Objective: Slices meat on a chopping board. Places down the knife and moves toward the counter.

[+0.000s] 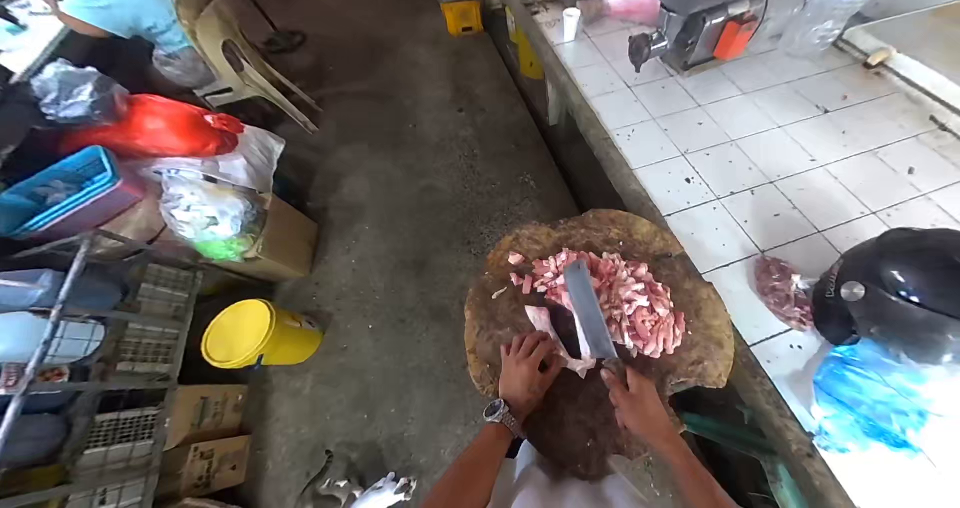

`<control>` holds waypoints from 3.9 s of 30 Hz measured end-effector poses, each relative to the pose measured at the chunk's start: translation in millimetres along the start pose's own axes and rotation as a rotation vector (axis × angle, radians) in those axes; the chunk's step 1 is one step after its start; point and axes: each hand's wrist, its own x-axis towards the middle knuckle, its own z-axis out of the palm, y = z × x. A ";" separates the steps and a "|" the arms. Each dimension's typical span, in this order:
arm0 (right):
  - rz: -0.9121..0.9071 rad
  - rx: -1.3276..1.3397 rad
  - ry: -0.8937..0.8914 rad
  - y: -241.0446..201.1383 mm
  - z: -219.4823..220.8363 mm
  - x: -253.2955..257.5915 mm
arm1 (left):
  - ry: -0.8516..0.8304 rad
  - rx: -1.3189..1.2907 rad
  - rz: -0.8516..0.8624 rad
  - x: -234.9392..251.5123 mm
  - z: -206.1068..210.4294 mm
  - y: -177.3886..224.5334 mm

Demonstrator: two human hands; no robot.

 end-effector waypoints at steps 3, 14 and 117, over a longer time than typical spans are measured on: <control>-0.040 0.073 0.191 -7.2 -5.9 -6.1 | 0.006 -0.018 0.005 -5.5 0.7 -0.2; 0.082 -0.551 0.019 43.2 7.1 -113.2 | 0.043 -0.021 0.007 -6.7 3.9 -1.4; 0.060 -0.386 -0.129 -19.5 26.8 -34.8 | -0.276 -0.218 -0.653 19.4 -58.3 29.8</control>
